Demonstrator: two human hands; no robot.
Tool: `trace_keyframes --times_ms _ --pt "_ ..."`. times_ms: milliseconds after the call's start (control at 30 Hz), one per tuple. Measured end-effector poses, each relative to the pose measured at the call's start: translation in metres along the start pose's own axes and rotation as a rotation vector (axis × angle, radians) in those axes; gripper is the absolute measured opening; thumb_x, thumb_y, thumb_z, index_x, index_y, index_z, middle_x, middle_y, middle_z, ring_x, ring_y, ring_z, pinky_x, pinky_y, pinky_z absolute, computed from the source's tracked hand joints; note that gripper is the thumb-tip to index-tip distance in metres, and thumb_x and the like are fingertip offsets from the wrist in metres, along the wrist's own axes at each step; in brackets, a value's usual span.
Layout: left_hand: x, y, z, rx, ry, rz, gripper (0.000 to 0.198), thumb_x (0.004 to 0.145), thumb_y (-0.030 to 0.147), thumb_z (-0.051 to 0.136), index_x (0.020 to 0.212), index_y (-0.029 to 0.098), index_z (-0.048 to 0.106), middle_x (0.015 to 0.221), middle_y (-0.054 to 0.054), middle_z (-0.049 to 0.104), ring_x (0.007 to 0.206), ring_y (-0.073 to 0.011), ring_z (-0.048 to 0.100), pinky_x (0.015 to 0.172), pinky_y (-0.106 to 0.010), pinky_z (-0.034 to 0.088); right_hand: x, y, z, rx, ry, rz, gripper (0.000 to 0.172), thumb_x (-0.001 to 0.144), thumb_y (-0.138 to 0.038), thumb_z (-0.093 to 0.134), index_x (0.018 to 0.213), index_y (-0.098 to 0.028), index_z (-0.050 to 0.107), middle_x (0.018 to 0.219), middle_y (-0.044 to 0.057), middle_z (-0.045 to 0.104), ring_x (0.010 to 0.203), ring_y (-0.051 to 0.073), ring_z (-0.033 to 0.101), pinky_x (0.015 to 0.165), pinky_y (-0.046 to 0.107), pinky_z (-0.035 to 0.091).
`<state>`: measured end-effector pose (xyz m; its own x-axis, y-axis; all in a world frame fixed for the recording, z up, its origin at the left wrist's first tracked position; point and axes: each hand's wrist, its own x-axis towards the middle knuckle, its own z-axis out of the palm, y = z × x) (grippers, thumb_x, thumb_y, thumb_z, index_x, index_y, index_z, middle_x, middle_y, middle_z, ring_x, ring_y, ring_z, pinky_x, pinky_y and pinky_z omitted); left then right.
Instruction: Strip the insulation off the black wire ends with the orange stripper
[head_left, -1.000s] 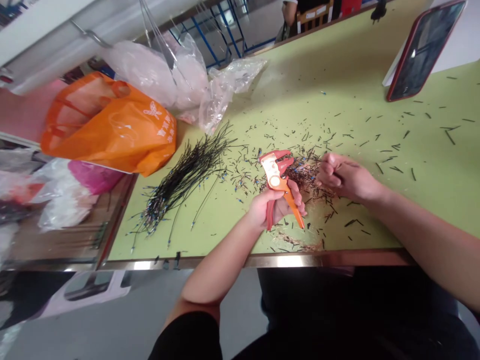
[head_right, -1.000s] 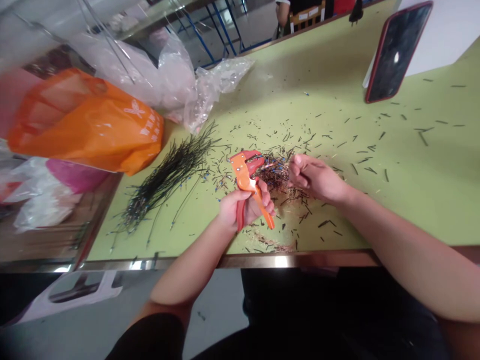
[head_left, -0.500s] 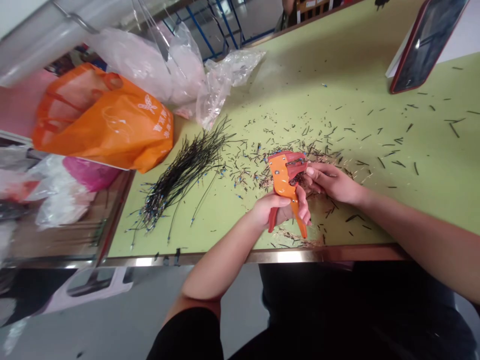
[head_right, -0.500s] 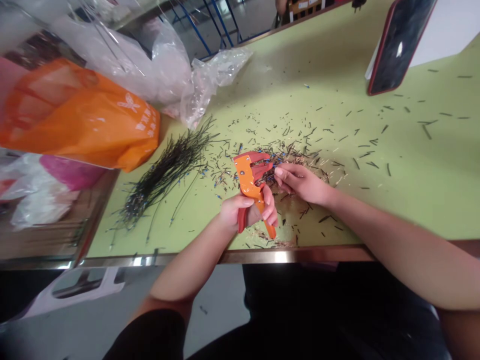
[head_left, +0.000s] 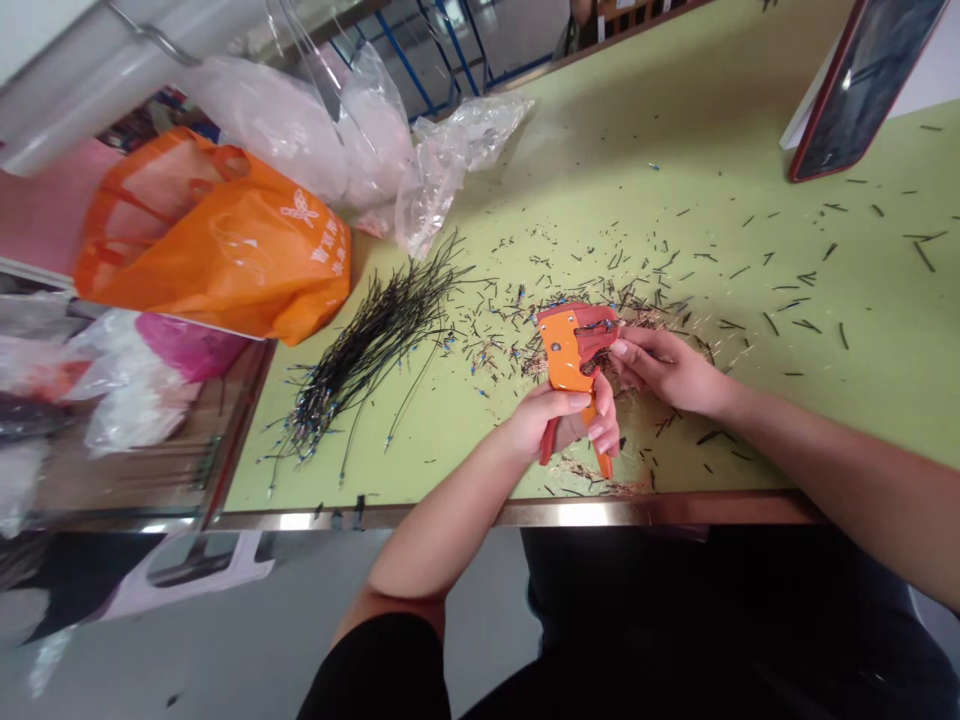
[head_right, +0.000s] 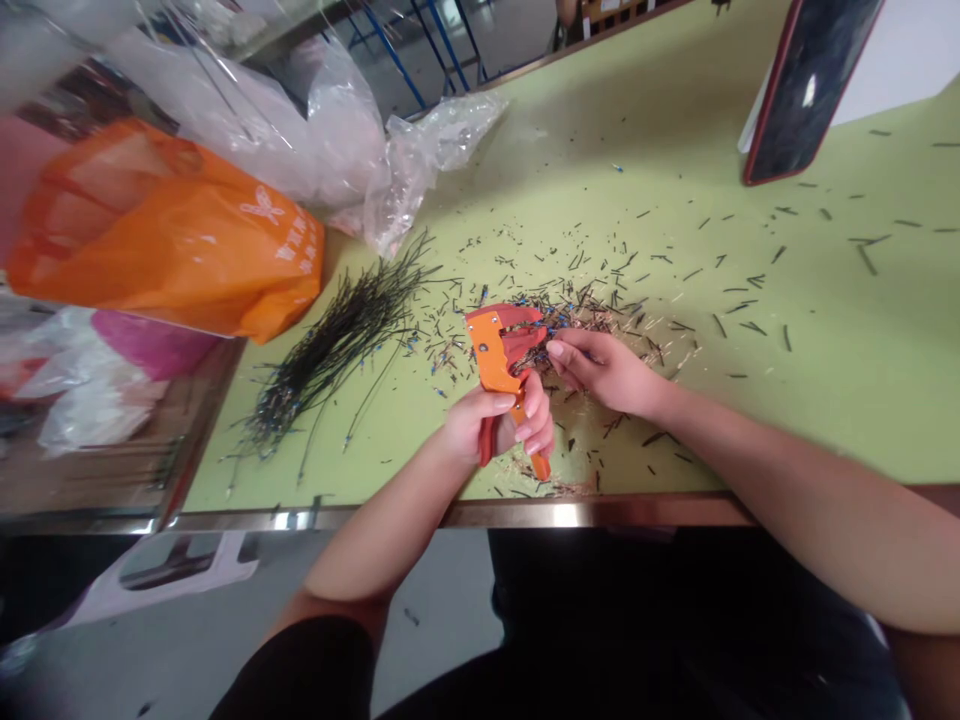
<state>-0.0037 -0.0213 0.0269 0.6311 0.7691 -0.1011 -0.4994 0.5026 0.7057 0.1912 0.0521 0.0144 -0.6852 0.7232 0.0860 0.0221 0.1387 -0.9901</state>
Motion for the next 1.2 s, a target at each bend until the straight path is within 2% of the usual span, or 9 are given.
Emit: trace_keyframes --times_ms 200,367,567,1000,1200 --pt "0.0032 -0.0019 -0.0015 0.024 0.088 -0.016 0.035 0.086 0.046 0.078 0.077 0.018 0.058 0.055 0.005 0.05 0.046 -0.0119 0.052 0.054 -0.029 0.054 0.0007 -0.0014 0.0001 -0.076 0.015 -0.006 0.058 0.104 -0.072 0.043 0.075 -0.022 0.05 0.064 -0.003 0.05 0.059 0.012 0.045 0.06 0.029 0.037" --pt "0.0042 -0.0046 -0.0052 0.039 0.044 -0.021 0.041 0.087 0.053 0.077 0.078 0.019 0.057 0.054 0.005 0.05 0.045 -0.0117 0.052 0.051 -0.028 0.054 0.0007 -0.0004 0.0012 -0.093 0.035 0.011 0.059 0.102 -0.075 0.045 0.076 -0.022 0.05 0.064 -0.003 0.05 0.059 0.012 0.045 0.061 0.031 0.037" --pt "0.0034 -0.0036 -0.0049 0.016 0.027 -0.004 0.04 0.088 0.052 0.078 0.077 0.019 0.057 0.055 0.006 0.05 0.046 -0.0108 0.053 0.054 -0.027 0.056 0.0016 0.0014 0.0005 -0.1 0.05 0.03 0.06 0.103 -0.075 0.043 0.074 -0.022 0.049 0.063 -0.004 0.049 0.058 0.012 0.044 0.061 0.03 0.037" --pt "0.0044 -0.0037 -0.0037 0.087 0.086 -0.034 0.051 0.082 0.06 0.082 0.073 0.019 0.053 0.051 0.007 0.048 0.042 -0.0106 0.05 0.048 -0.026 0.052 0.0008 0.0024 0.0009 -0.123 0.057 -0.008 0.059 0.101 -0.075 0.046 0.074 -0.023 0.049 0.063 -0.004 0.05 0.058 0.012 0.043 0.059 0.029 0.037" --pt "0.003 -0.0033 -0.0038 0.083 0.081 0.002 0.05 0.087 0.057 0.079 0.072 0.02 0.05 0.05 0.008 0.045 0.039 -0.0087 0.045 0.048 -0.025 0.05 0.0007 0.002 0.0007 -0.128 0.077 -0.005 0.058 0.102 -0.073 0.046 0.074 -0.023 0.048 0.063 -0.005 0.049 0.058 0.012 0.045 0.06 0.029 0.038"
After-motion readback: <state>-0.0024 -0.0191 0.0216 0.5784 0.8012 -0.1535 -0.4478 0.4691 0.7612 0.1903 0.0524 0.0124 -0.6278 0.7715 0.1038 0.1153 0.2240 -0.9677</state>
